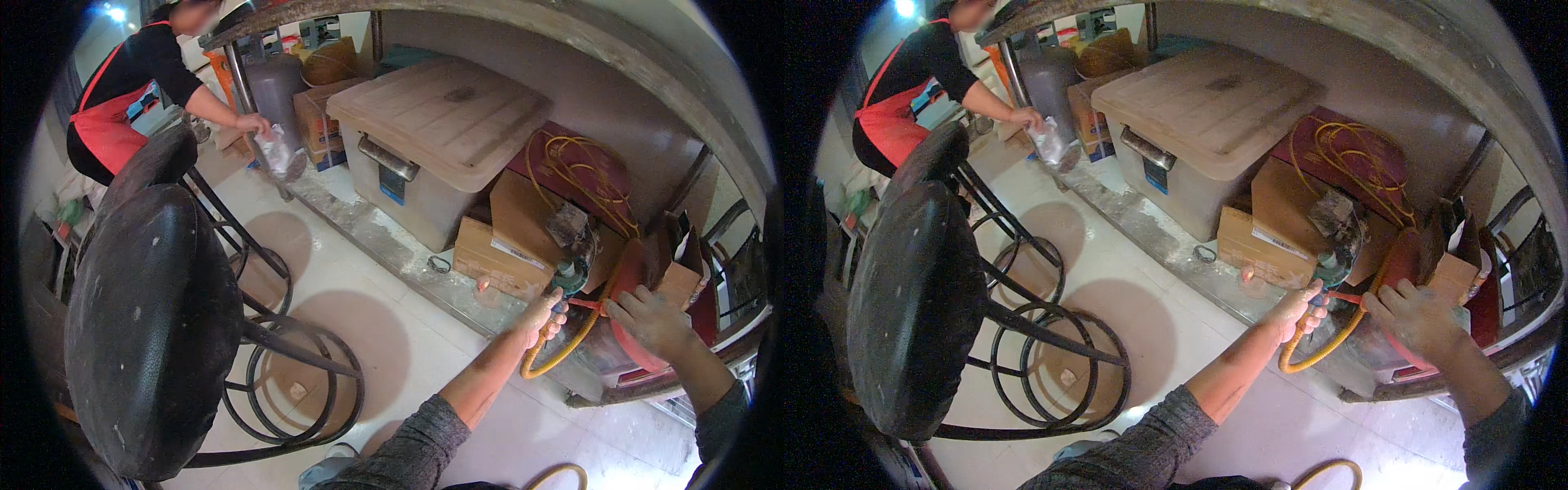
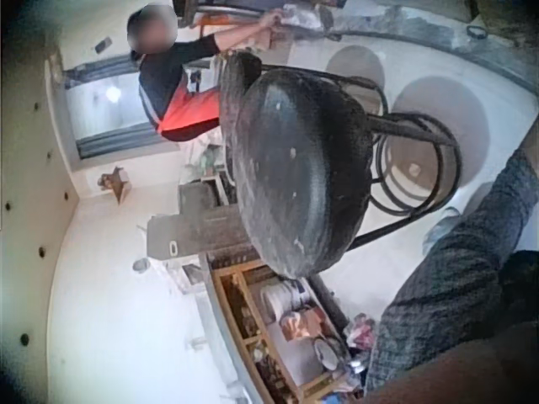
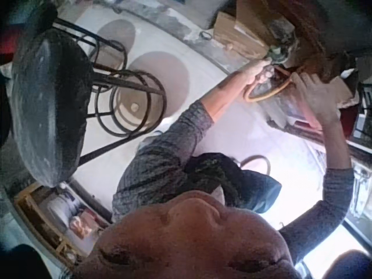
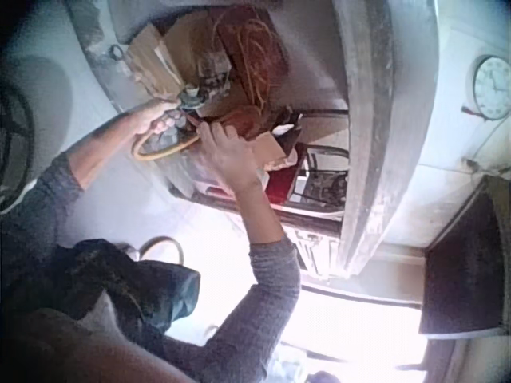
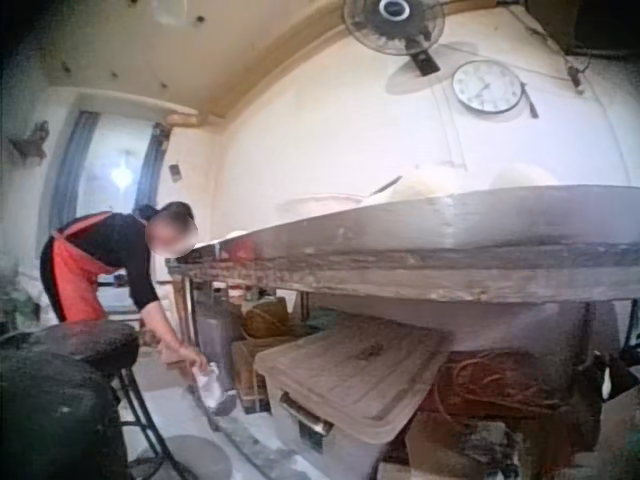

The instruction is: The person uses a screwdriver to loosen and tighten a fitting on a pneumatic tool connected to a yellow hose. They detach the hose, reattach it, and continue adjusting the fitting while holding the tool.

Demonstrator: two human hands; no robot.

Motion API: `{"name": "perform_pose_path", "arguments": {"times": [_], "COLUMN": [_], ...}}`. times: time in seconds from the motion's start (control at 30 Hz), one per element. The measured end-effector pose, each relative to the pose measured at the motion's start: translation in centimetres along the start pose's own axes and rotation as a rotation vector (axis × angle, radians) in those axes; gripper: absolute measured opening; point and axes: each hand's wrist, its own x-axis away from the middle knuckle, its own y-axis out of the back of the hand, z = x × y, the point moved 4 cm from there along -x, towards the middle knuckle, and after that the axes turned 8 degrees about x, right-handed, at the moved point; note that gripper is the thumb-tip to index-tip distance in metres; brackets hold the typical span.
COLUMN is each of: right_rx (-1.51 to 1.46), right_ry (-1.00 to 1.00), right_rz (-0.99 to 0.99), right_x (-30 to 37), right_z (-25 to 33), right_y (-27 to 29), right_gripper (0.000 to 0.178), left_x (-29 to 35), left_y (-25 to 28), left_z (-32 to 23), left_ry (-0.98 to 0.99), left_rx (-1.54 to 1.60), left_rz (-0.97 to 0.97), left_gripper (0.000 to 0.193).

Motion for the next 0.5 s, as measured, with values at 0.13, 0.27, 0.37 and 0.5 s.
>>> {"name": "perform_pose_path", "arguments": {"times": [0.13, 0.27, 0.37, 0.5], "right_rx": [0.156, 0.046, -0.033, -0.243], "right_ry": [0.139, 0.090, 0.034, -0.075], "right_rz": [-0.028, -0.092, -0.108, -0.109], "right_x": [0.2, 0.4, 0.6, 0.0], "right_z": [-0.2, -0.3, -0.4, -0.5], "right_y": [0.1, -0.4, -1.2, -1.5], "right_gripper": [0.044, 0.044, 0.040, 0.040], "left_x": [0.0, -0.2, -0.3, -0.2], "left_y": [-0.2, -0.1, 0.0, -0.2], "left_z": [0.1, 0.2, 0.1, -0.1], "left_ry": [-0.005, -0.015, 0.004, 0.018], "left_rx": [-0.001, -0.060, -0.090, -0.104], "left_rz": [-0.015, -0.069, -0.109, -0.095], "left_gripper": [0.042, 0.041, 0.041, 0.040]}}
